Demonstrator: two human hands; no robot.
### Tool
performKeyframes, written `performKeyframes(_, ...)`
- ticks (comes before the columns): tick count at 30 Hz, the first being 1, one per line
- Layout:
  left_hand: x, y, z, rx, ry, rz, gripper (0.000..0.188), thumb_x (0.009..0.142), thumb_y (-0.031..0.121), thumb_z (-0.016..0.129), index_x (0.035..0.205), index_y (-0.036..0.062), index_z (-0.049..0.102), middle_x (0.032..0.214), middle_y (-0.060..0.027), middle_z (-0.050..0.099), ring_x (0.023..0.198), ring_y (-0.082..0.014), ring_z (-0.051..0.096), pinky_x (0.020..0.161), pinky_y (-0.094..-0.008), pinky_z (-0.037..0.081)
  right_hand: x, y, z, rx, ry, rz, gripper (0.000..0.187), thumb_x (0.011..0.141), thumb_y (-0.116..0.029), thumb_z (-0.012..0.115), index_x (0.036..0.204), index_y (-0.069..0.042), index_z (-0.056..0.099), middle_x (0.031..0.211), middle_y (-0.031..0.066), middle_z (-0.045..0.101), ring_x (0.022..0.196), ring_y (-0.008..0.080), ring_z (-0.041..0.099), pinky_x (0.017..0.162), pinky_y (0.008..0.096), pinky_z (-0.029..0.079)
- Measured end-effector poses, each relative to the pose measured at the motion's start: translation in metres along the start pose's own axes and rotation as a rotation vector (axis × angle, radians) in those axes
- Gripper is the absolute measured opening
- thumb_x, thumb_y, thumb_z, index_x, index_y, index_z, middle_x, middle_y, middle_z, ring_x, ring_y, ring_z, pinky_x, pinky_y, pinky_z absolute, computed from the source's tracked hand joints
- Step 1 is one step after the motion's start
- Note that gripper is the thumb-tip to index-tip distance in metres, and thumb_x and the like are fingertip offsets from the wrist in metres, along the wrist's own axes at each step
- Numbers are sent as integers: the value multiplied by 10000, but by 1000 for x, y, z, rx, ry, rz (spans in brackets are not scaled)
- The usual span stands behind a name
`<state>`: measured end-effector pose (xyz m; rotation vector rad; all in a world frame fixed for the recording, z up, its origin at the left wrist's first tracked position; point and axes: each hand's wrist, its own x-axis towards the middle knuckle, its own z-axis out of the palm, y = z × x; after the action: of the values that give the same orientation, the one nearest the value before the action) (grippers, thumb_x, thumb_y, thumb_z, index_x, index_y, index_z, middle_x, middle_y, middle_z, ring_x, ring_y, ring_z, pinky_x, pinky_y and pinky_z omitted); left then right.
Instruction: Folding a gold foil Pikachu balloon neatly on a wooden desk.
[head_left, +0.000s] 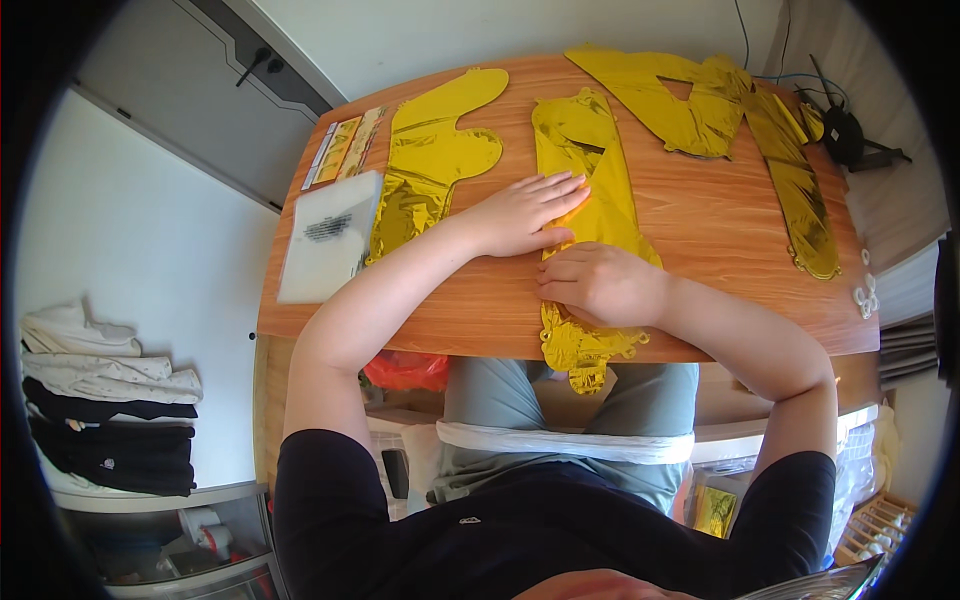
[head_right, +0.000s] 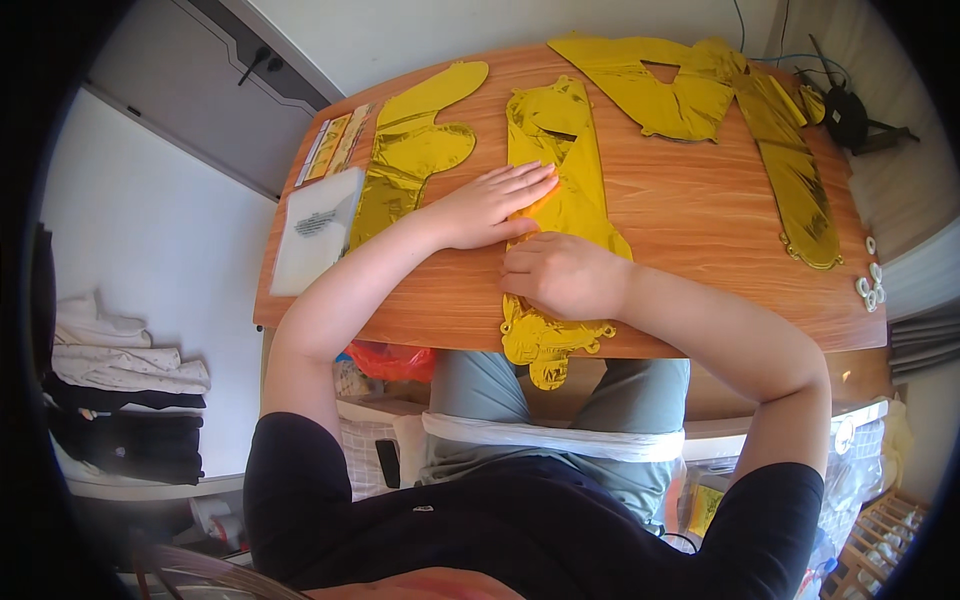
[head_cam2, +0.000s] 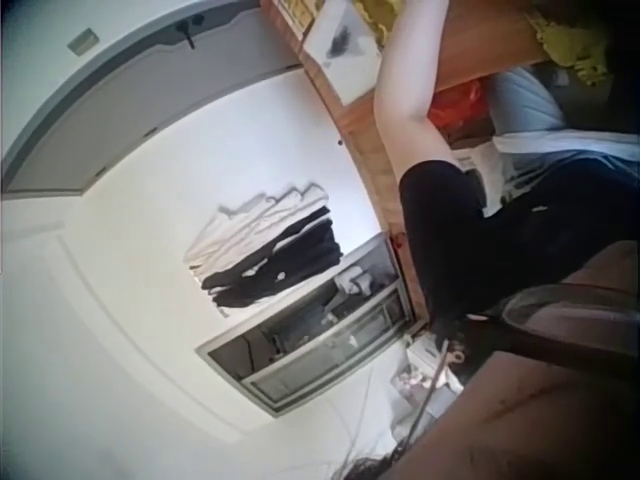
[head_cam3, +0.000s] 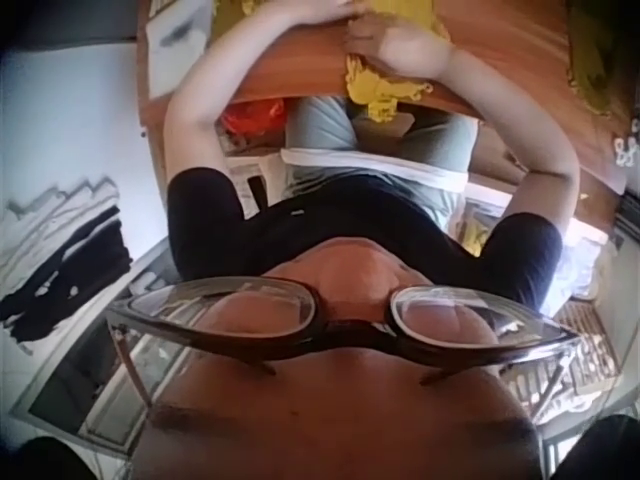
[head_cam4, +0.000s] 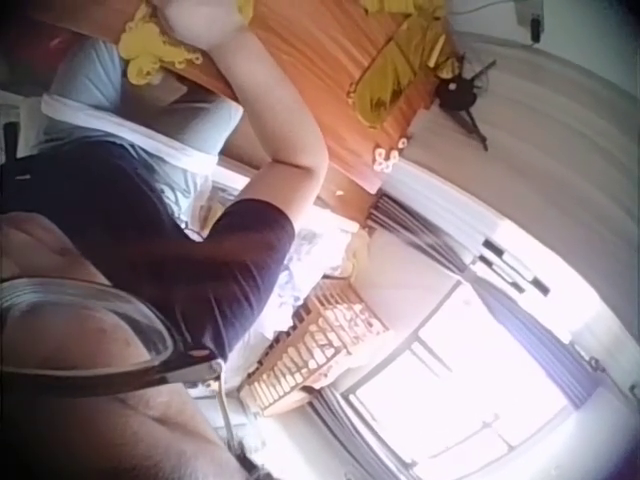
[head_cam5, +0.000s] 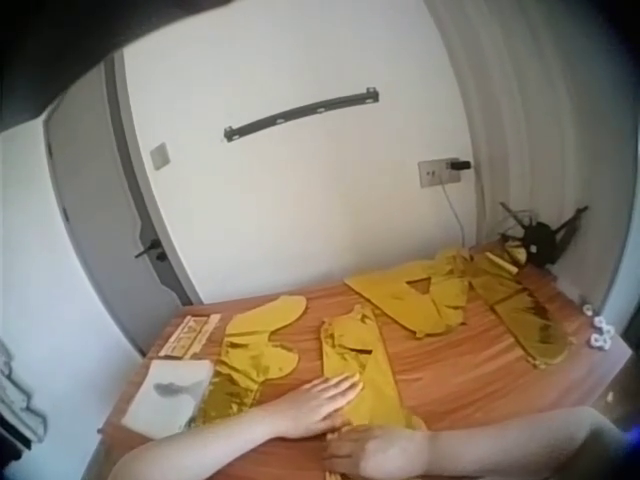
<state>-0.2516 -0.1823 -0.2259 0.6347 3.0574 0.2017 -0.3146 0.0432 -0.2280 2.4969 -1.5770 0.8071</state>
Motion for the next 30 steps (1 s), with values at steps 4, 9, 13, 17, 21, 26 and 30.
performKeyframes(4,11,-11,-8,-453,-6,-64,676,1053,295,584,1632,101,295,1673,-164,317,1540,-272,333,1247,-418,293,-3,1,1,7,11,5,186,818,-122,698,988,-59,656,998,102,635,1013,297,650,917,419,537)
performKeyframes(9,33,-54,-17,-866,373,-366,505,1023,226,623,1490,71,511,1534,-178,506,1320,-258,581,1092,-390,463,-3,-3,0,-1,-65,53,444,826,-89,738,1260,-62,645,1153,132,684,1102,317,671,979,419,540)
performKeyframes(13,57,-101,-24,-210,494,-727,391,974,322,680,1249,44,699,1281,-128,698,1093,-244,683,945,-359,526,-1,-2,0,-3,-49,33,535,860,-126,705,1367,-51,549,1086,123,653,1067,305,657,940,414,534)
performKeyframes(17,69,-125,-22,-298,405,-839,356,920,403,702,1109,104,748,1168,-73,743,1019,-242,705,904,-380,536,-3,-3,-2,1,-30,28,541,858,-125,704,1369,-57,543,1077,120,652,1063,304,658,943,417,532)
performKeyframes(21,68,-146,-20,-459,380,-811,368,900,444,715,1057,118,777,1080,-34,770,1011,-226,703,899,-381,528,0,-3,0,8,-32,13,546,855,-129,708,1371,-58,543,1077,117,649,1064,303,654,950,422,527)
performKeyframes(26,87,-134,-23,-412,232,-872,349,871,432,753,1017,117,791,1065,-41,772,1000,-211,703,883,-365,523,-10,2,2,14,-38,31,541,859,-134,706,1370,-62,543,1074,116,646,1067,302,652,955,426,522)
performKeyframes(30,79,-136,-26,-439,294,-778,341,871,417,754,1019,111,784,1038,-53,763,1006,-206,692,911,-356,502,-4,-1,1,13,-30,16,526,866,-135,697,1365,-64,547,1076,116,646,1072,304,650,957,426,519)
